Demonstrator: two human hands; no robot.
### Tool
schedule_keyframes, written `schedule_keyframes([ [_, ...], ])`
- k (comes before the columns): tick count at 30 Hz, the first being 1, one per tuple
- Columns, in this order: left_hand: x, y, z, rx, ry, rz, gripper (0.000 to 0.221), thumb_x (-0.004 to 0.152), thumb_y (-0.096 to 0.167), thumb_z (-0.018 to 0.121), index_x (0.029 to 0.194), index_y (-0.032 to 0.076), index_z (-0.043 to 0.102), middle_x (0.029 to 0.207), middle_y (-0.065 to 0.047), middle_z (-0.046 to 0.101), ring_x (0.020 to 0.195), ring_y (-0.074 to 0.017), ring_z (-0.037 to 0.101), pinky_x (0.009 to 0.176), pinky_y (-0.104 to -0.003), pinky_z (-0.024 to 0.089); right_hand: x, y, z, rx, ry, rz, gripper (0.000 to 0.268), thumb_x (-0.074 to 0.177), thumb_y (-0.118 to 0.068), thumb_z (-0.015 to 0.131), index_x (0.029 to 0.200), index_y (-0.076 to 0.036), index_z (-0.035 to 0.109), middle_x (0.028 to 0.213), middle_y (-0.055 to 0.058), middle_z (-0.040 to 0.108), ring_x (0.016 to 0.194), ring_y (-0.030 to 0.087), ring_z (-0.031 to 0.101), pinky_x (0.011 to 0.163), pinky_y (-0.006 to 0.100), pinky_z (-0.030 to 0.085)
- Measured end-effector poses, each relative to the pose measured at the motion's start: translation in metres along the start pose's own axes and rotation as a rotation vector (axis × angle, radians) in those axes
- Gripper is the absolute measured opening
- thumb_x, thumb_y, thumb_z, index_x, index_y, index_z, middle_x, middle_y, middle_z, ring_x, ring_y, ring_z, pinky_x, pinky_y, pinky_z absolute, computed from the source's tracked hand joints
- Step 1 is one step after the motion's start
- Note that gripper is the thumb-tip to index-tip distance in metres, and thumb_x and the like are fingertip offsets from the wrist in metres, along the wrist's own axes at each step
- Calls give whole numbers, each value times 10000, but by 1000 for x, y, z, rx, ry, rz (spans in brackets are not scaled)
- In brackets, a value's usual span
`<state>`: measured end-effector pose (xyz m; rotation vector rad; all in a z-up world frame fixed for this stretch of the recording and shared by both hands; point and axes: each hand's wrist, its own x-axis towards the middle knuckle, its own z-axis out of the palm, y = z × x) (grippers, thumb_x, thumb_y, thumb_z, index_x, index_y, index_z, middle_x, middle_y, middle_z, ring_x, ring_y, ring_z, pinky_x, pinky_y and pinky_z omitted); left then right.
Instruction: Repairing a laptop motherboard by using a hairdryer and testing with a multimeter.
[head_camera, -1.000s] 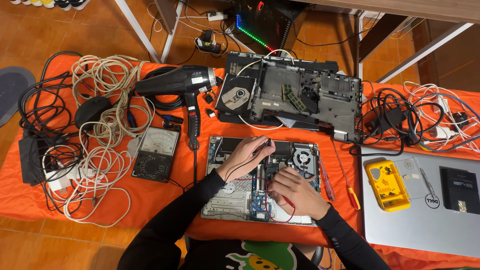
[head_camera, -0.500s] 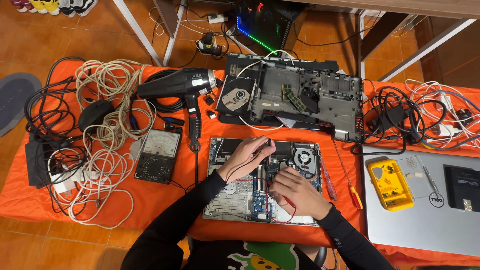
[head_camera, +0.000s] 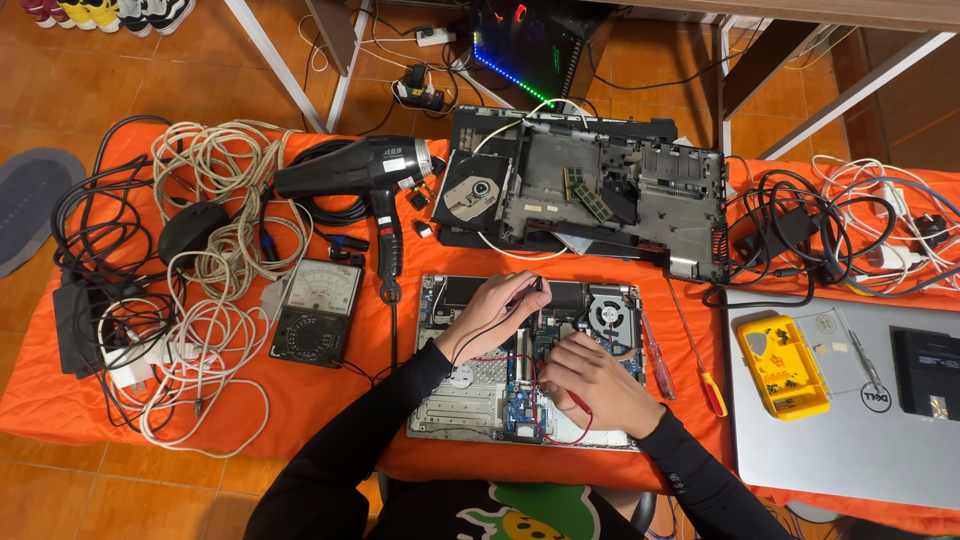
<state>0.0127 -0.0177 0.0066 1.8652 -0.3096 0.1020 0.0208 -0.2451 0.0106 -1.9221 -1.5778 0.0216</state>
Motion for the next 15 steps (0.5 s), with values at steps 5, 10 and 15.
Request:
schedule_keyframes([
  [5,-1,-2,0,-60,4,32,275,1061,277,599,1030,4,617,740,-66,546,628,-125,480,604,-295,420,-2,1,1,-2,1,0,96,773,-53,604,869,-40,600,833,114,551,802,293,552,881,402,471],
  [10,0,0,0,-12,4,14,267,1048,271,607,1023,6,631,718,-62,538,595,-124,447,576,-297,386,-2,2,2,1,0,2,97,770,-44,603,866,-38,595,835,117,551,805,298,551,884,404,474],
  [15,0,-1,0,-33,0,15,266,1056,276,605,1023,12,621,710,-56,511,596,-122,441,575,-302,386,1,-1,0,1,6,-2,104,766,-34,604,869,-35,590,841,120,548,811,300,556,890,408,475],
])
